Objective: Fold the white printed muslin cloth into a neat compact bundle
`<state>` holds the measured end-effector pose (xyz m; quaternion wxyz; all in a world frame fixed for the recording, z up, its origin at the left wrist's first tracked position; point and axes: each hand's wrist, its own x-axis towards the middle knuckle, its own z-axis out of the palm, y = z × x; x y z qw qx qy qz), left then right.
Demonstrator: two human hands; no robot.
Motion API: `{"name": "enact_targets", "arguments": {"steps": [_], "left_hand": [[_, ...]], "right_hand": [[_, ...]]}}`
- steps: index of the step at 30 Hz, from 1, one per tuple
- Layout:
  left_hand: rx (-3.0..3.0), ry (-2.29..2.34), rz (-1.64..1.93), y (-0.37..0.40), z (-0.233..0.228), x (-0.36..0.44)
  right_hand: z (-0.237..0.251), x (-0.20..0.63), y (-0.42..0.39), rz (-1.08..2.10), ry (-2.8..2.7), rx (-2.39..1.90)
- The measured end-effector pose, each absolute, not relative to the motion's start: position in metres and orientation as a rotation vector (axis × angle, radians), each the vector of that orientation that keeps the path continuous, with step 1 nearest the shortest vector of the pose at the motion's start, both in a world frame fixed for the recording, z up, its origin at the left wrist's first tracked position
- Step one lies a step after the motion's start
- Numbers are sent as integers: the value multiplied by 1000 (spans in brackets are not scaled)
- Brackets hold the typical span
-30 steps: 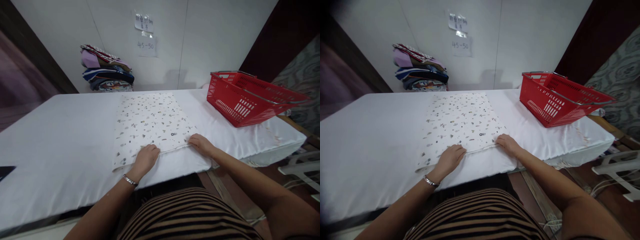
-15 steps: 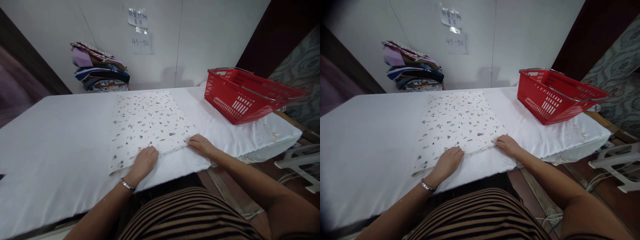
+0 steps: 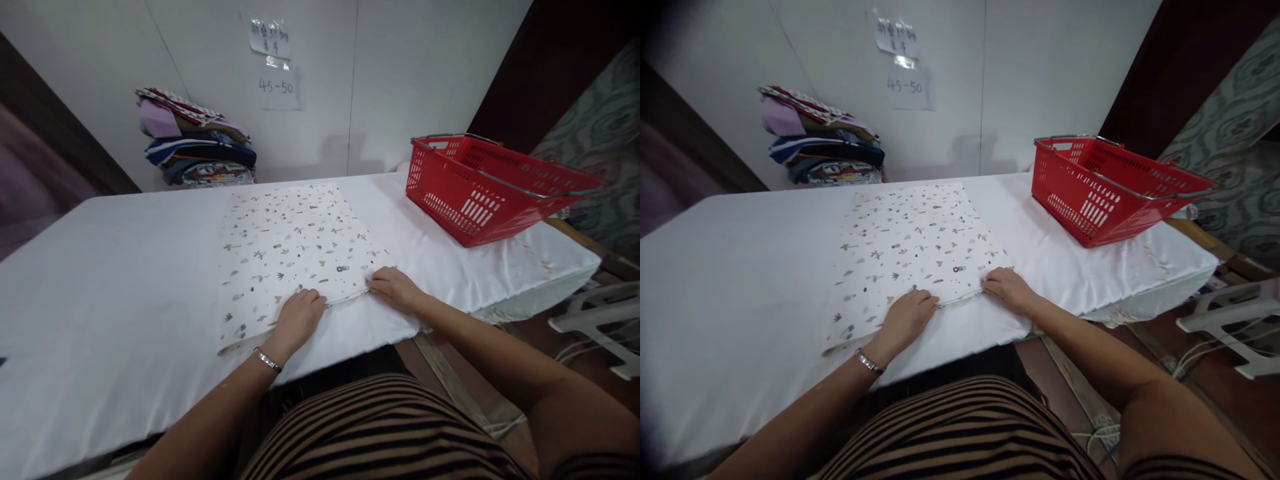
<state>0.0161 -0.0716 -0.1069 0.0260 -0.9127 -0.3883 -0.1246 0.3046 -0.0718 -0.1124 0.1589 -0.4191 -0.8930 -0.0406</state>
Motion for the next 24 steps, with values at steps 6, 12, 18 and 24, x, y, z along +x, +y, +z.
{"name": "enact_targets", "arguments": {"steps": [6, 12, 18, 24], "left_hand": [[-2650, -1183, -417, -68, -106, 14], [-2680, -1049, -320, -73, -112, 17], [-2653, -1101, -213, -79, -109, 19], [-2679, -1076, -285, -73, -111, 35]], "right_hand": [[-109, 299, -62, -257, -2461, -1194], [-116, 298, -66, -325, -2578, -1088], [-121, 301, -70, -336, -2604, -1120], [-125, 297, -67, -329, -2582, -1131]]}}
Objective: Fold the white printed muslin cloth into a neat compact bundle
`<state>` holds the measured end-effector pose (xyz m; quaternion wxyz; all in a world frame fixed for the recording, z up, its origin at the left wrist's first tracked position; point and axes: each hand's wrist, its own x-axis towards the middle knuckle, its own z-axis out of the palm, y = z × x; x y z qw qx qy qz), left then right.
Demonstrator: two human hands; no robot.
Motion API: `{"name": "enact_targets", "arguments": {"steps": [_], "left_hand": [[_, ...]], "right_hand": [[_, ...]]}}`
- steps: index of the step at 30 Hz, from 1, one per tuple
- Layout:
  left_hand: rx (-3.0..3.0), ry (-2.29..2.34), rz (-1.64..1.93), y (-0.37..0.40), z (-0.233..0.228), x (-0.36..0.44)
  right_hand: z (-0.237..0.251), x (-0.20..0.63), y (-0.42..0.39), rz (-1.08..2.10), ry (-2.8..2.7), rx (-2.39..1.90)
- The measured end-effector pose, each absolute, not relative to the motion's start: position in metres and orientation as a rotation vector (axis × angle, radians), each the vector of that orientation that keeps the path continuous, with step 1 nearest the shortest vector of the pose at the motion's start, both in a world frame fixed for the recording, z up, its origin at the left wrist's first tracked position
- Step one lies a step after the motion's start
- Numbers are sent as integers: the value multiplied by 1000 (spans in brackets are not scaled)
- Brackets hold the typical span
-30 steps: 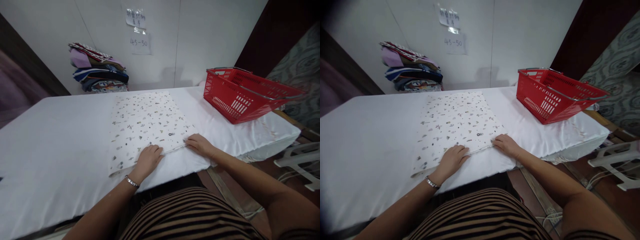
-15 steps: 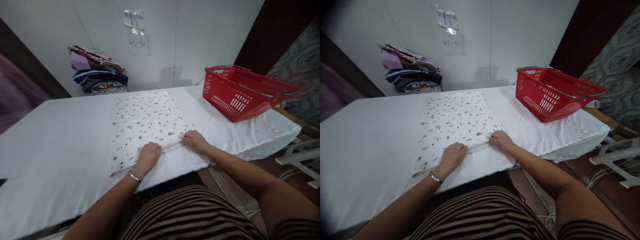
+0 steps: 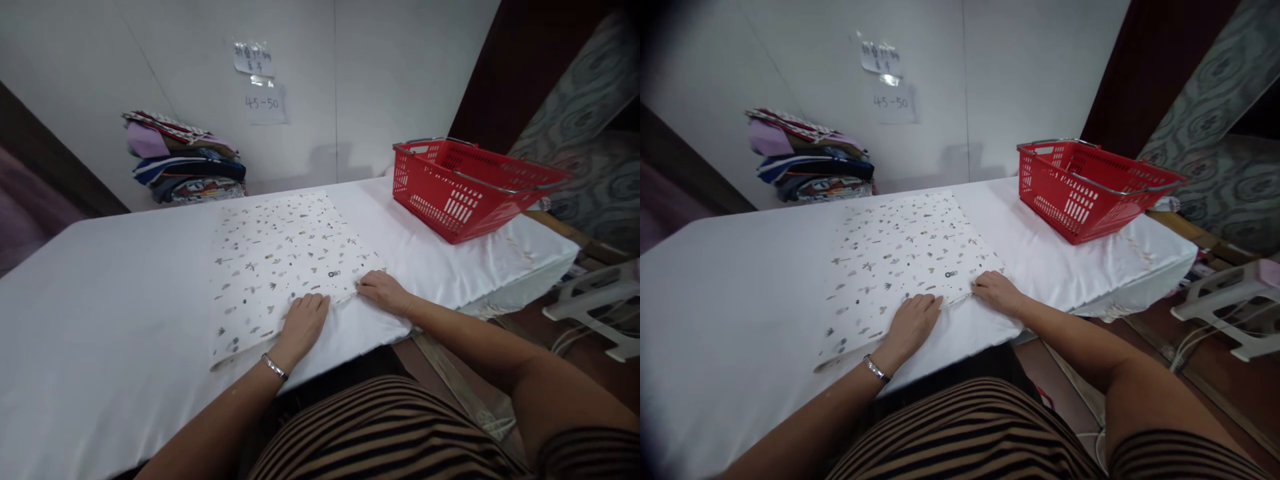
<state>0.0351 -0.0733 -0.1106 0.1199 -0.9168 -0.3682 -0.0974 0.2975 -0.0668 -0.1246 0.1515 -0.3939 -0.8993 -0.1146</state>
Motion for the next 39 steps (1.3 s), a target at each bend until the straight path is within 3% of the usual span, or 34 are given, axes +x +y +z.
{"name": "enact_targets", "arguments": {"steps": [19, 33, 39], "left_hand": [[-2779, -1072, -275, -64, -117, 44], [-2788, -1122, -296, -63, -117, 45], [-2777, -1117, -286, -64, -116, 45]], "right_hand": [[-119, 360, -66, -305, -2612, -1191], [-104, 366, -62, -50, -2608, -1195], [-108, 365, -58, -281, -2555, -1323]]}}
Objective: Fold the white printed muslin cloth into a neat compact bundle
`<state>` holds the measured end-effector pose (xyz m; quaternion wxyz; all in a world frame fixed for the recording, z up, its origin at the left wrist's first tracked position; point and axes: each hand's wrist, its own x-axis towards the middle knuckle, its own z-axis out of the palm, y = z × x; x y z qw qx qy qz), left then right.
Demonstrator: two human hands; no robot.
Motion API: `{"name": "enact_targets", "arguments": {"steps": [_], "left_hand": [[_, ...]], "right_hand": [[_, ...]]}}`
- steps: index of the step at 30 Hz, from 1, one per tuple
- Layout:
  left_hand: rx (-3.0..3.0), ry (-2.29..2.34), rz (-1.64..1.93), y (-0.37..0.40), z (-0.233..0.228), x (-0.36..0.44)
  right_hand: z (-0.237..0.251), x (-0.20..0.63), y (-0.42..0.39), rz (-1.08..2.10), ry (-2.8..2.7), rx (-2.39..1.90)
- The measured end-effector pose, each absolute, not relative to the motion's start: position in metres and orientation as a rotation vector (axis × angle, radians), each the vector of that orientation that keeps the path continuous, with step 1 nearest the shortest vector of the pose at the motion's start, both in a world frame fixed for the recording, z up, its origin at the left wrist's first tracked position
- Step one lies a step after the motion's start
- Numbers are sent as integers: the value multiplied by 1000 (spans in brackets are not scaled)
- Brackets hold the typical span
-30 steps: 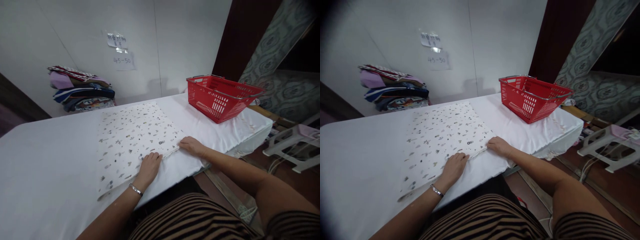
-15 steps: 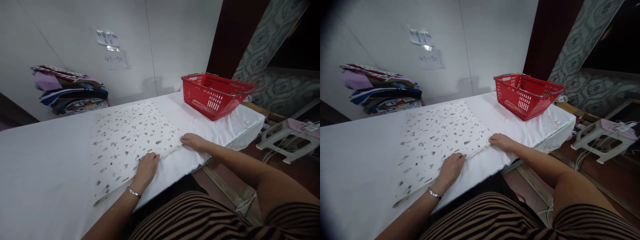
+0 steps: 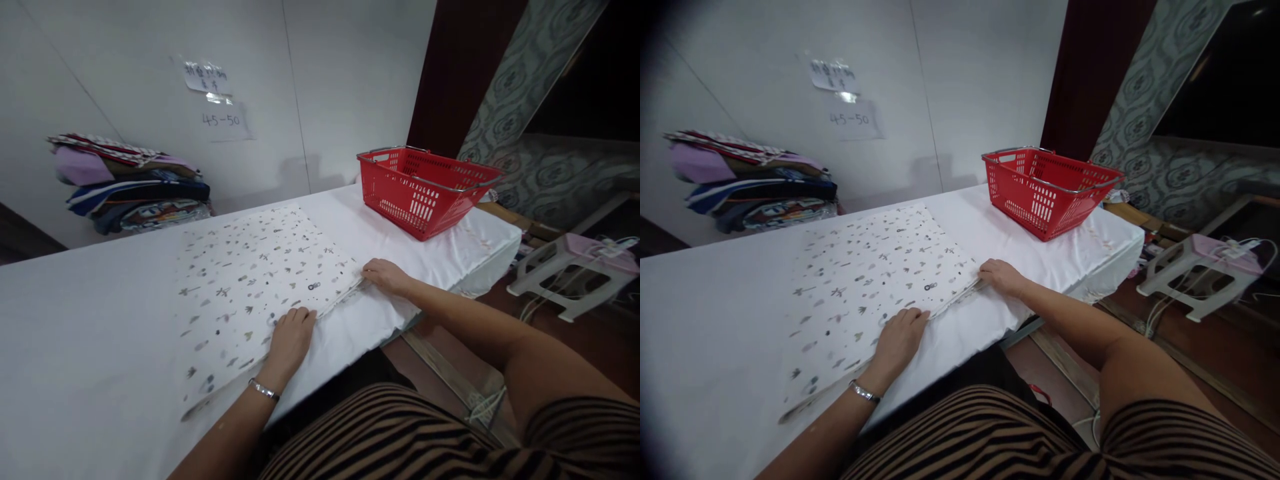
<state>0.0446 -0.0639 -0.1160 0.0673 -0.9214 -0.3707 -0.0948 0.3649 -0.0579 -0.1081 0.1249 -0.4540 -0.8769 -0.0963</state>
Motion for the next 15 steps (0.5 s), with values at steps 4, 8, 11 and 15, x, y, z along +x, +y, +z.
{"name": "enact_targets", "arguments": {"steps": [4, 8, 11, 15], "left_hand": [[-2778, -1117, -304, -64, -117, 45], [-2782, -1104, -330, -64, -119, 44], [-2775, -1094, -331, -64, -119, 44], [-2766, -1089, -278, -63, -116, 44]], "right_hand": [[-113, 366, -59, -311, -2603, -1277], [-115, 367, -62, -256, -2620, -1275], [-115, 368, -63, -207, -2602, -1291], [-114, 368, -58, -158, -2615, -1265]]}}
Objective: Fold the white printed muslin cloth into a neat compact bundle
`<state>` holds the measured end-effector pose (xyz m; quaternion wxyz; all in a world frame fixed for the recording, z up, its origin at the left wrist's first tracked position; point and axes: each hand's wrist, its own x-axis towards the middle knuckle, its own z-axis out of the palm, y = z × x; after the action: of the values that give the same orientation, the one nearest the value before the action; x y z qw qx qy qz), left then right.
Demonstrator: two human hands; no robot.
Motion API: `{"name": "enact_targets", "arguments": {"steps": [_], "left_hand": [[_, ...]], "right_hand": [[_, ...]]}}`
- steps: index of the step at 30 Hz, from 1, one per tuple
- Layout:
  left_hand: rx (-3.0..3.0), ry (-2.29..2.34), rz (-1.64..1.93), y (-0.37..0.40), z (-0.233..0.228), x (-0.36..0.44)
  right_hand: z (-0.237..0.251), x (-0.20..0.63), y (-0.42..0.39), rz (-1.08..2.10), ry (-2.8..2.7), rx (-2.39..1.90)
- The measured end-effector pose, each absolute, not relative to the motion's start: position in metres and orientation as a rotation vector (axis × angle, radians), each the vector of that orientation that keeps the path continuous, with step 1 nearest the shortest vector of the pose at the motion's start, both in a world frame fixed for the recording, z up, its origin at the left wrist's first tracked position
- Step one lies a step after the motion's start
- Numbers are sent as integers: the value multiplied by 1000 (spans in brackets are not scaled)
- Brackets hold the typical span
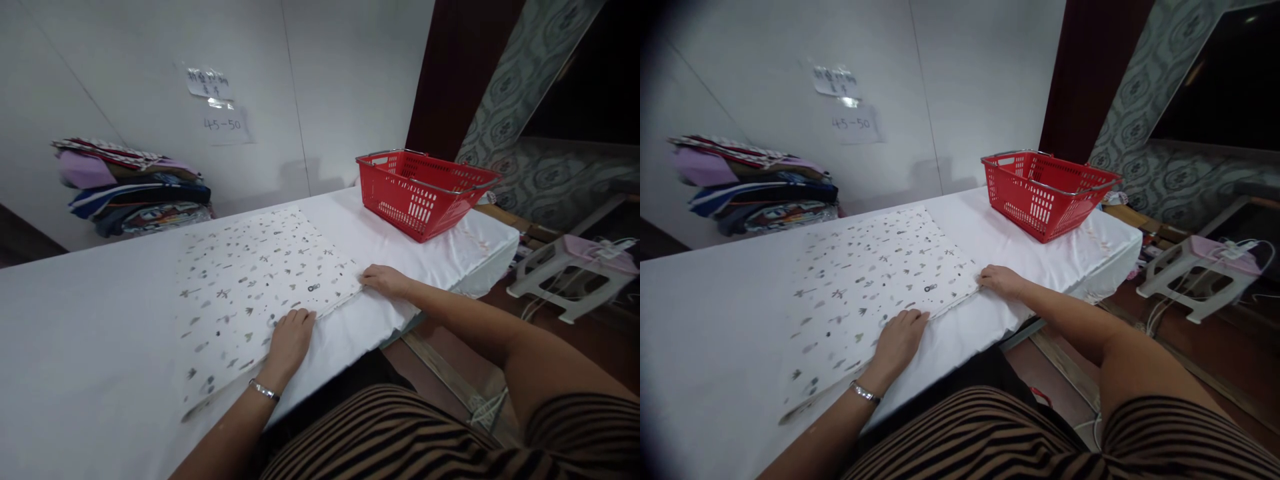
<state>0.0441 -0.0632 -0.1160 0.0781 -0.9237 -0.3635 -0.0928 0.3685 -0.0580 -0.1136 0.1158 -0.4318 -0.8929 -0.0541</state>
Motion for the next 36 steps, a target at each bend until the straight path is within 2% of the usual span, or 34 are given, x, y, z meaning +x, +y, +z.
{"name": "enact_targets", "arguments": {"steps": [8, 20, 24, 30, 36], "left_hand": [[-2740, -1132, -266, -62, -113, 46], [-2691, -1187, -265, -58, -111, 49], [-2612, -1222, -250, -54, -102, 49], [-2693, -996, -134, -60, -108, 51], [-2682, -961, -128, -64, -112, 53]], "right_hand": [[-112, 367, -56, -268, -2627, -1290], [-99, 364, -53, -241, -2648, -1366], [-96, 362, -48, -388, -2530, -1470], [-103, 360, -57, -375, -2726, -1381], [-104, 358, -65, -338, -2740, -1376]]}}
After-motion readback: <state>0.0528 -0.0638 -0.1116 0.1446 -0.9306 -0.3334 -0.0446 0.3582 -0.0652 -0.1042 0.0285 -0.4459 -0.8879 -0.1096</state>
